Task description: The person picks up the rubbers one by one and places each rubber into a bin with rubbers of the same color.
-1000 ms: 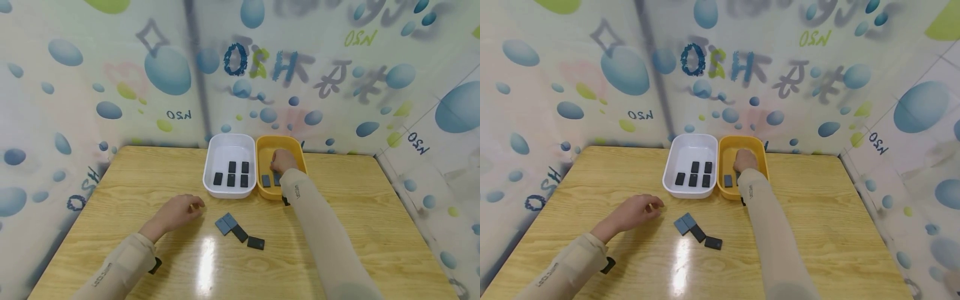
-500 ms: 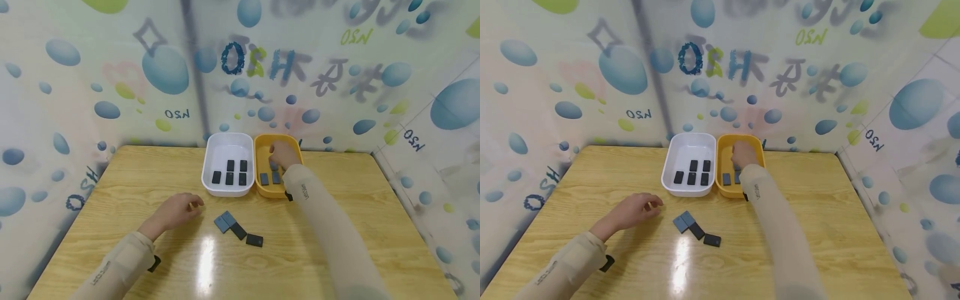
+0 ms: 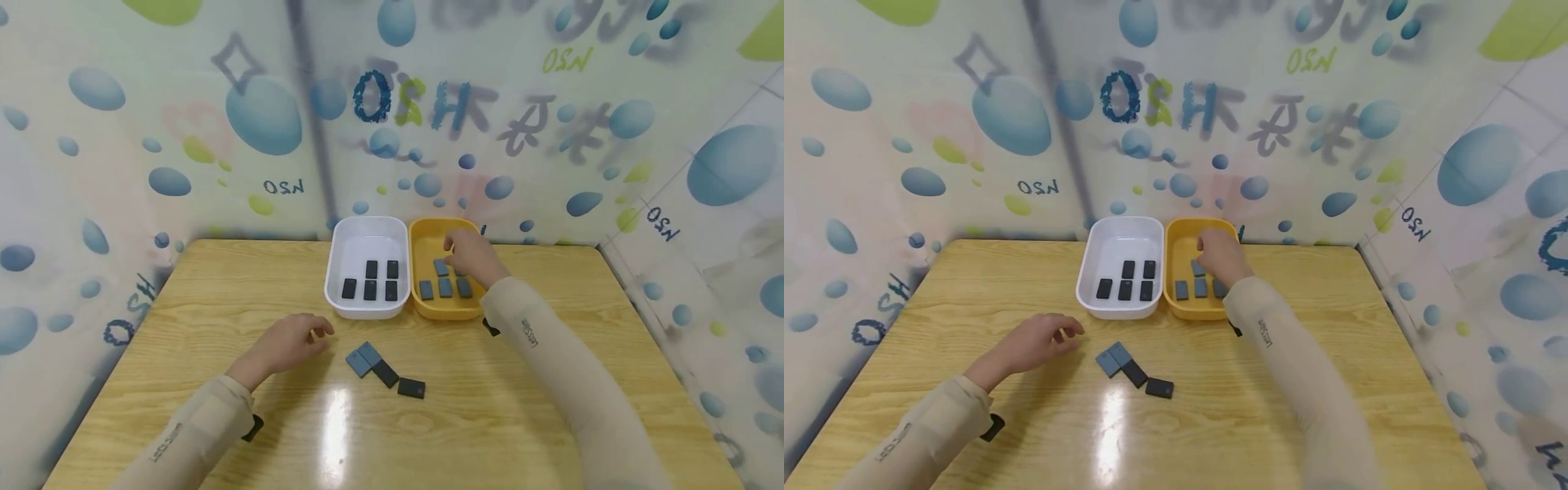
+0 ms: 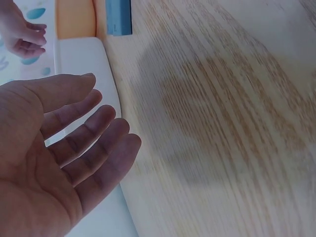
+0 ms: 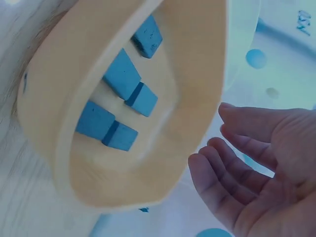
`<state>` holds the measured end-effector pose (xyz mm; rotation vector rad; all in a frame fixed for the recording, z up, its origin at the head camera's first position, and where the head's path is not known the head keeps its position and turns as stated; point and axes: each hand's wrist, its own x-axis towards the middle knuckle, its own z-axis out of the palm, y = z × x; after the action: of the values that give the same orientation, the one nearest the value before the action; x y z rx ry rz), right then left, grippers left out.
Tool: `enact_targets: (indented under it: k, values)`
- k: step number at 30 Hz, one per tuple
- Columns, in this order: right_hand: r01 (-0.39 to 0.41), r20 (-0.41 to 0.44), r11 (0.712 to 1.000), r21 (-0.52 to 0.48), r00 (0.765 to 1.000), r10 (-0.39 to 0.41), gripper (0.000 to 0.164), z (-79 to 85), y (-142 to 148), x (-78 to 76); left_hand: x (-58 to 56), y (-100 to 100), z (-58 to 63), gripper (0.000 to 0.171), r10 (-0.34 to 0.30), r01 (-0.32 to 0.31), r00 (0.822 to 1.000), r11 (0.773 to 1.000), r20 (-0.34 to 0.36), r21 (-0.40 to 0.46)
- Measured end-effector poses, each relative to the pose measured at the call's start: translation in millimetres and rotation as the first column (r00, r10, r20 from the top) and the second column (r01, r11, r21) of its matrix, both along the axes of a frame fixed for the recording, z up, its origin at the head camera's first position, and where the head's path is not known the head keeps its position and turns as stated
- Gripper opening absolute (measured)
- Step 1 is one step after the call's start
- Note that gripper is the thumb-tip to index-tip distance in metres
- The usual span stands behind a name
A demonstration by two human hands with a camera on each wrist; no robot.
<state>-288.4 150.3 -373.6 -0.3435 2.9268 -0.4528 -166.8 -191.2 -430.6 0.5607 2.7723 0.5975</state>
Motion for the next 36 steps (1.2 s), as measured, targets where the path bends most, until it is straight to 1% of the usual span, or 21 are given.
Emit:
enact_targets:
  k: [4, 7, 13, 18, 22, 26, 30, 36]
  values:
    - [-0.016, -0.006, 1.000, 0.002, 1.000, 0.016, 0.026, 7.2, 0.7, 14.6, -0.9, 1.1, -2.1, 0.021, -0.009, 0.009, 1.000, 1.000, -0.002, 0.003]
    - [-0.044, -0.015, 0.999, 0.014, 0.999, 0.045, 0.023, 10.2, 0.5, 26.1, -1.1, 2.1, -3.2, 0.020, -0.011, 0.011, 1.000, 1.000, 0.000, 0.002]
    - [-0.139, -0.058, 0.989, 0.050, 0.988, 0.142, 0.019, 4.2, 3.8, 49.9, 0.0, 4.4, -4.2, 0.019, -0.038, 0.038, 0.999, 0.999, 0.007, 0.028]
    - [-0.176, -0.071, 0.984, 0.043, 0.981, 0.178, 0.017, 2.0, 4.7, 67.7, -1.6, 7.8, -7.0, 0.019, -0.029, 0.029, 0.999, 0.999, 0.018, 0.018]
    - [-0.213, -0.053, 0.975, 0.058, 0.975, 0.216, 0.019, 0.9, 3.2, 79.0, -2.8, 11.4, -6.9, 0.019, -0.034, 0.034, 0.999, 0.999, 0.015, 0.001]
    - [-0.222, -0.042, 0.973, 0.063, 0.973, 0.225, 0.019, -2.1, 0.2, 89.1, -3.6, 15.4, -6.5, 0.020, -0.045, 0.045, 0.999, 0.999, 0.012, -0.006]
    - [-0.238, -0.034, 0.970, 0.052, 0.970, 0.239, 0.020, -6.5, -3.1, 98.5, -4.3, 18.8, -6.8, 0.020, -0.055, 0.055, 0.998, 0.998, 0.008, 0.006]
    - [-0.269, 0.004, 0.963, 0.025, 0.963, 0.269, 0.022, -13.5, -8.2, 109.4, -4.1, 20.9, -7.5, 0.020, -0.065, 0.065, 0.998, 0.998, 0.004, 0.024]
